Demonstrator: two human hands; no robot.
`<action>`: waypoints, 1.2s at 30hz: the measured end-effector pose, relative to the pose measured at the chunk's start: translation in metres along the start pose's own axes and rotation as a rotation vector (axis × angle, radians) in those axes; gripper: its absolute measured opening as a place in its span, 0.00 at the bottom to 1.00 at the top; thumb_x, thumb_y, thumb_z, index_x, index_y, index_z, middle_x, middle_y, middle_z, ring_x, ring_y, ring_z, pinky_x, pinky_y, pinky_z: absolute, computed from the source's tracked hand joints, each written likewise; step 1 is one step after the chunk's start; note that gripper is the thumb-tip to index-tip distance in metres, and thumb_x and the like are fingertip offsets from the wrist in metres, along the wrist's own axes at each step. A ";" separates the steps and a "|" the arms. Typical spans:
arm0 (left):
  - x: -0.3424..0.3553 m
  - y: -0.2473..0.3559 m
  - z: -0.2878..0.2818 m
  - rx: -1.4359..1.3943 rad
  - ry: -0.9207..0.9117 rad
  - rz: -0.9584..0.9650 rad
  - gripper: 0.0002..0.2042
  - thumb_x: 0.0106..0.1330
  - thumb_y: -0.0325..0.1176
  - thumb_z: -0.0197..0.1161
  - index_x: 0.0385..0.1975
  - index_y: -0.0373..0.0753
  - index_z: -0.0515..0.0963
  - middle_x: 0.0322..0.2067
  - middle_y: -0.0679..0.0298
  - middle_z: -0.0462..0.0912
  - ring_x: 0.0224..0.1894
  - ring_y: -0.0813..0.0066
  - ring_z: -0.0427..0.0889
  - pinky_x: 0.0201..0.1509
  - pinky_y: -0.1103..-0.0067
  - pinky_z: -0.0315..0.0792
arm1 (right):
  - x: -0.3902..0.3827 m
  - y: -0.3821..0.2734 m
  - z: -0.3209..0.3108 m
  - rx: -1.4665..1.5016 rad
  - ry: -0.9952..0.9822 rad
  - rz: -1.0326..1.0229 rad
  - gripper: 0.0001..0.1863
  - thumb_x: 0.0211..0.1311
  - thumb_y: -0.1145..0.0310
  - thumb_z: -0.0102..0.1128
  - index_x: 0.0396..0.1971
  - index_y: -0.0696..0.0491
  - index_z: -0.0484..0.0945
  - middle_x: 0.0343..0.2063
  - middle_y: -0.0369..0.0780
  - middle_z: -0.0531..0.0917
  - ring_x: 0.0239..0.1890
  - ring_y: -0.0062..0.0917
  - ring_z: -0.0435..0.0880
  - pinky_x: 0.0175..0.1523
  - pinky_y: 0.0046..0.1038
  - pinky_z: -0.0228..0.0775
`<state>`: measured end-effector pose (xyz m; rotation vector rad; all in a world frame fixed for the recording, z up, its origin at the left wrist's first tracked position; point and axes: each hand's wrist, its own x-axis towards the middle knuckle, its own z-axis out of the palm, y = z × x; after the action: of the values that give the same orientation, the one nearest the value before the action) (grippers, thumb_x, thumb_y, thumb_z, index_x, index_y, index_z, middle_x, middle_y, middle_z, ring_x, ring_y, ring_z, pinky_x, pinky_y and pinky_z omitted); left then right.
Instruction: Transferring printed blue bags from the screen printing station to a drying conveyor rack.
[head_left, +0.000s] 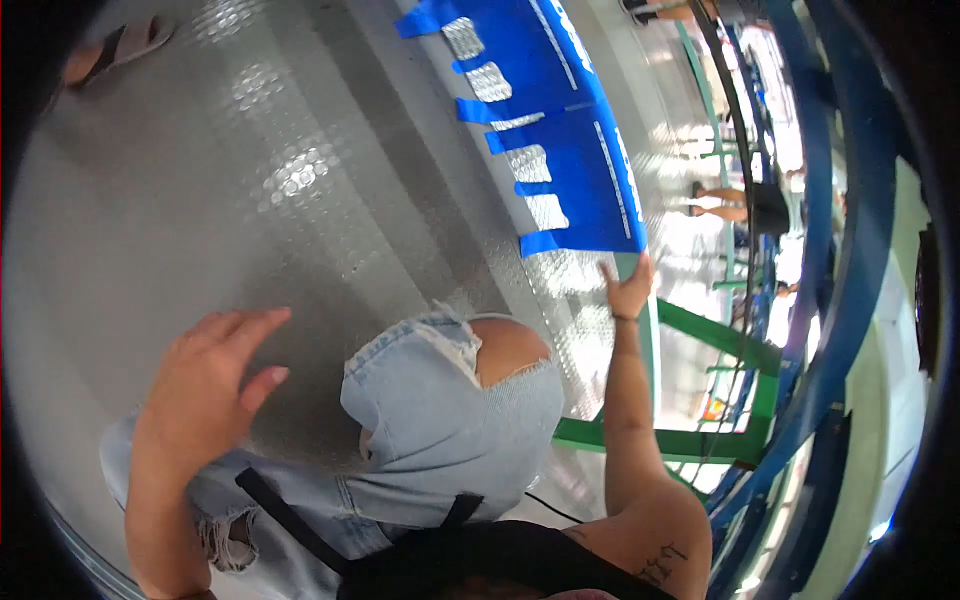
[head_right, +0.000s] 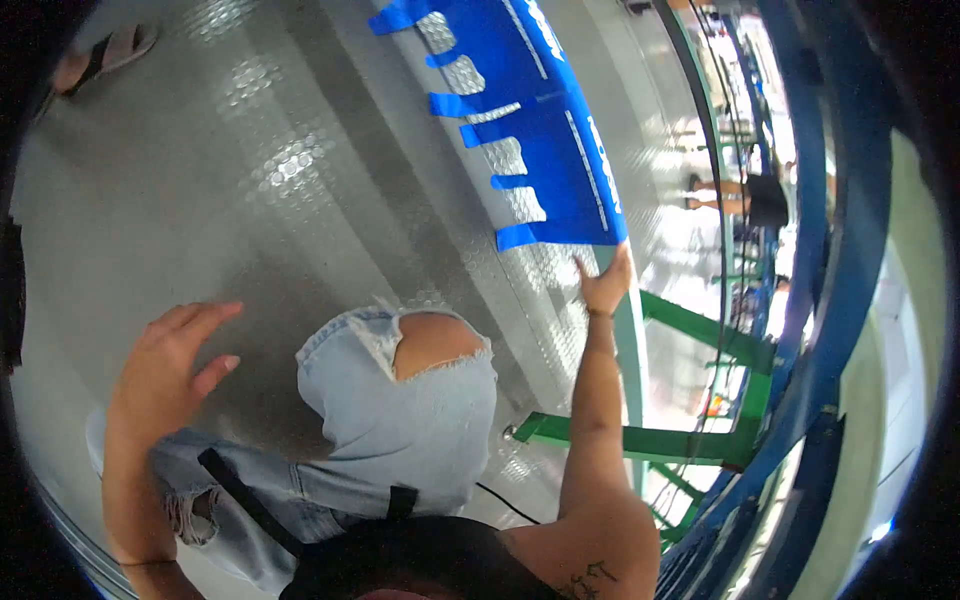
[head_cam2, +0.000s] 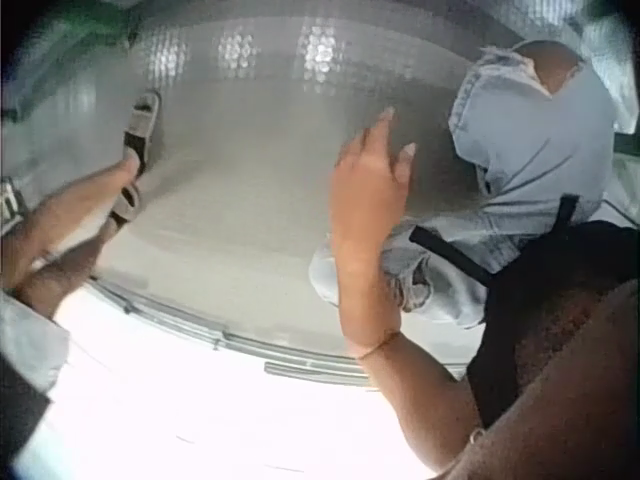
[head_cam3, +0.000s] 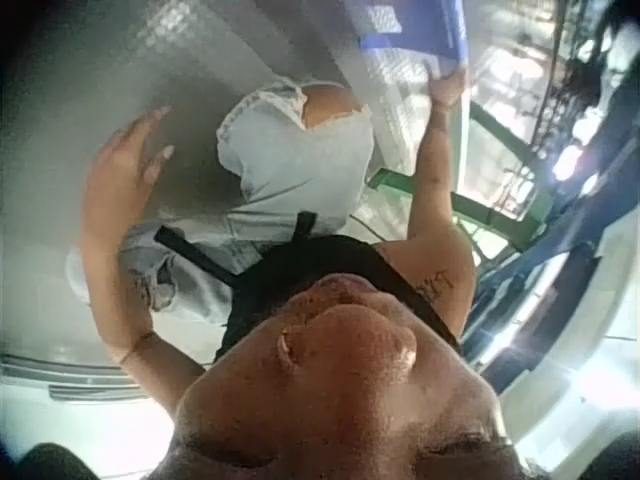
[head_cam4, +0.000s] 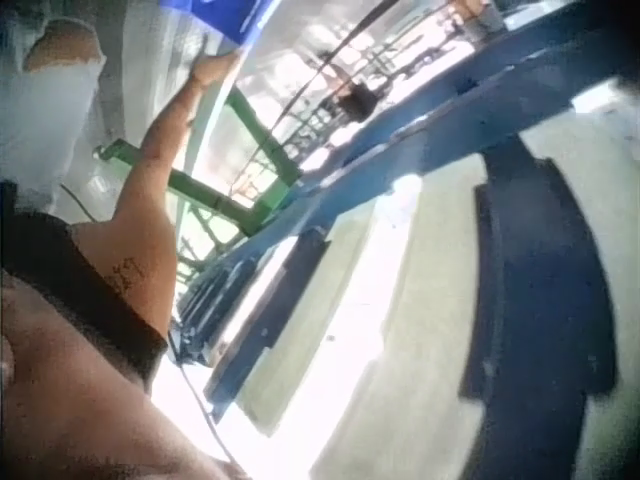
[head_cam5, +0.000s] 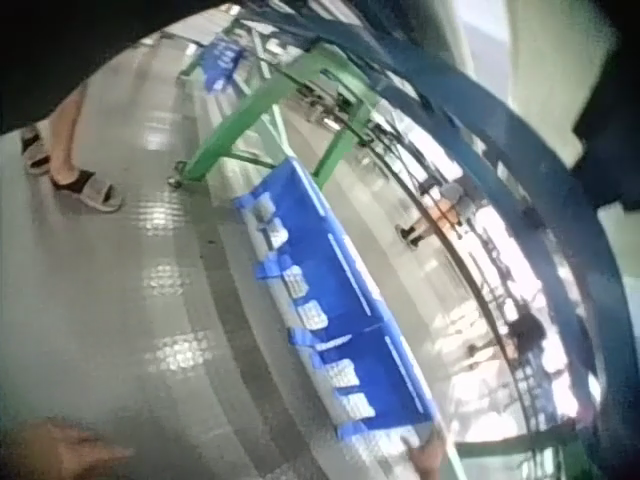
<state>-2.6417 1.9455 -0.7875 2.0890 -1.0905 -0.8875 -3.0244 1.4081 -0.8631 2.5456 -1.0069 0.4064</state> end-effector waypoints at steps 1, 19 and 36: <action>-0.015 0.008 0.002 0.012 0.008 0.061 0.22 0.58 0.30 0.65 0.54 0.40 0.73 0.44 0.54 0.80 0.46 0.54 0.78 0.50 0.65 0.72 | -0.019 -0.005 -0.004 0.018 -0.031 -0.080 0.50 0.41 0.46 0.76 0.60 0.62 0.65 0.57 0.55 0.72 0.58 0.51 0.70 0.63 0.46 0.60; -0.205 -0.046 -0.092 -0.153 0.183 -0.057 0.17 0.61 0.34 0.64 0.49 0.36 0.76 0.39 0.51 0.82 0.47 0.52 0.79 0.50 0.62 0.72 | -0.006 -0.350 -0.240 0.621 -0.086 -0.010 0.17 0.51 0.68 0.74 0.14 0.57 0.74 0.15 0.37 0.77 0.18 0.16 0.70 0.24 0.25 0.60; -0.165 -0.086 0.066 -0.272 0.061 -0.267 0.10 0.63 0.37 0.61 0.41 0.42 0.77 0.36 0.55 0.84 0.40 0.54 0.82 0.44 0.63 0.75 | 0.046 -0.468 -0.452 1.164 -0.032 -0.626 0.16 0.33 0.72 0.80 0.16 0.52 0.76 0.19 0.33 0.78 0.21 0.24 0.78 0.27 0.27 0.69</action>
<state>-2.7271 2.1140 -0.8466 2.0425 -0.6271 -1.0276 -2.7228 1.8953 -0.5519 3.6341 0.2202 0.9467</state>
